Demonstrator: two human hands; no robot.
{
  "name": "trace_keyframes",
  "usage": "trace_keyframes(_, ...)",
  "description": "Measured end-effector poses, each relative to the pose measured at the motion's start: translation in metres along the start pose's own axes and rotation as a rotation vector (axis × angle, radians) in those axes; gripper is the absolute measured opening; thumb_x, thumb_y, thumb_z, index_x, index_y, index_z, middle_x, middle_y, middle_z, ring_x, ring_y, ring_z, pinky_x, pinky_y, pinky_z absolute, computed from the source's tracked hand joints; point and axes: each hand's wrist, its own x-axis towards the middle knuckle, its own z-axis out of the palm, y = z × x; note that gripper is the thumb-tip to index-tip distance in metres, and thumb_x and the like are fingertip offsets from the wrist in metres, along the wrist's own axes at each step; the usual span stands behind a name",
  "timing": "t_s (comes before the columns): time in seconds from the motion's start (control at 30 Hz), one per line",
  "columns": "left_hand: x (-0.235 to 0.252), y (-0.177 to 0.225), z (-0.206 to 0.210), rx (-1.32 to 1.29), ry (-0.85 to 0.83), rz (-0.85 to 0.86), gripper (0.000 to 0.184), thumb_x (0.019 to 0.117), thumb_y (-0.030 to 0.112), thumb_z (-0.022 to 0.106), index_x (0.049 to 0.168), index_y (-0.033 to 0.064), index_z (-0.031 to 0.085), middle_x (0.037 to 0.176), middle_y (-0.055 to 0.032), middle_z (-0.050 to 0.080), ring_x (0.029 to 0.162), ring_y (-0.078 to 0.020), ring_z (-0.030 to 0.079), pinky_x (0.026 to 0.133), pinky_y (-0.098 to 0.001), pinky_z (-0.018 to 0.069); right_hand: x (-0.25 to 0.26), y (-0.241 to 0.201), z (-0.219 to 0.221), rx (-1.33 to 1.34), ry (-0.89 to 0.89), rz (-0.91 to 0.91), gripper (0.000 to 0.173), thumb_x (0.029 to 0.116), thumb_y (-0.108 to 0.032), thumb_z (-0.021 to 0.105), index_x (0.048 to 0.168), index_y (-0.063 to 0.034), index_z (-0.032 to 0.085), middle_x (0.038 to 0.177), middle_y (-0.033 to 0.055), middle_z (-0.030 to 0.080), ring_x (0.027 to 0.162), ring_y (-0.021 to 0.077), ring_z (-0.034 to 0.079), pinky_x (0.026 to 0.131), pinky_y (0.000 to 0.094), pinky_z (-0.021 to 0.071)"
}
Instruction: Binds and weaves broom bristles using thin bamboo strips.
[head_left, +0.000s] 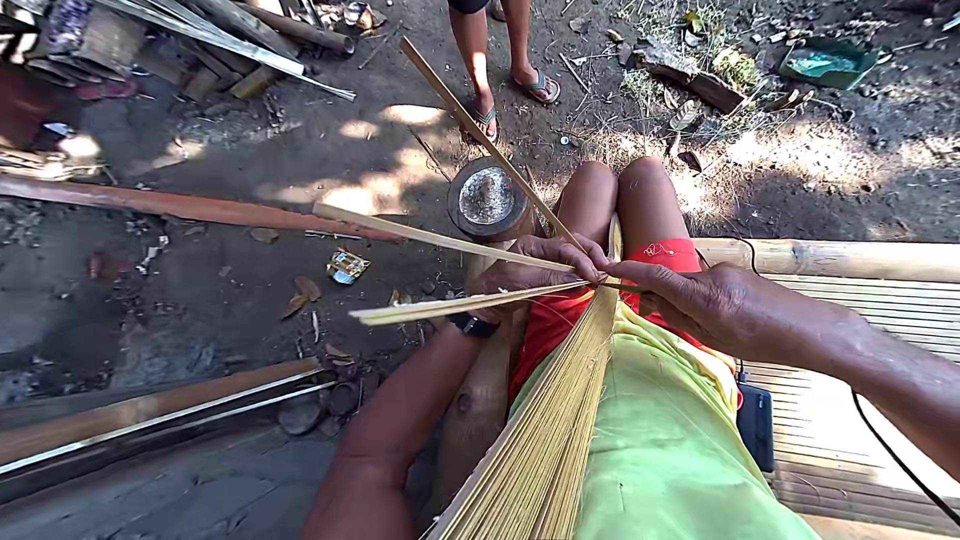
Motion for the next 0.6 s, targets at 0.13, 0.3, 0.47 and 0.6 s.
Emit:
trace_keyframes(0.13,-0.002,0.003,0.002,-0.006,-0.011,-0.012,0.01,0.0919,0.013,0.074,0.096,0.0043,0.076,0.12,-0.0111,0.07,0.118,-0.0193,0.062,0.102,-0.0335,0.0507,0.001,0.004,0.001,-0.011,-0.045,0.03,0.059,0.1035,-0.019,0.055,0.159,-0.0264,0.035,0.07,-0.0066,0.059,0.053,0.0075,0.057,0.046,0.0309,0.0511)
trace_keyframes(0.3,-0.002,0.001,-0.001,0.013,-0.021,-0.003,0.014,0.0893,0.017,0.079,0.096,0.005,0.077,0.121,-0.0134,0.07,0.122,-0.0256,0.062,0.107,-0.0397,0.05,-0.001,0.005,0.006,-0.104,-0.021,0.034,0.046,0.104,-0.021,0.054,0.149,-0.0206,0.045,0.069,-0.0057,0.058,0.052,0.0098,0.057,0.044,0.0324,0.0487)
trace_keyframes(0.47,-0.002,0.001,0.002,-0.023,-0.012,-0.028,0.013,0.0943,0.015,0.071,0.097,0.0027,0.076,0.122,-0.0148,0.069,0.12,-0.0264,0.063,0.104,-0.0413,0.052,0.0,0.006,0.008,-0.169,-0.018,0.032,0.038,0.1017,-0.019,0.056,0.139,-0.0187,0.051,0.071,-0.0039,0.06,0.05,0.0124,0.058,0.043,0.0342,0.0488)
trace_keyframes(0.6,-0.003,-0.001,0.009,-0.045,0.059,-0.021,0.016,0.0968,0.018,0.068,0.098,0.0032,0.074,0.12,-0.0147,0.069,0.114,-0.025,0.064,0.098,-0.0389,0.0541,0.0,0.008,0.006,-0.157,0.018,-0.002,0.045,0.1004,-0.017,0.057,0.144,-0.0199,0.049,0.072,-0.0032,0.06,0.049,0.0126,0.056,0.042,0.0341,0.0479)
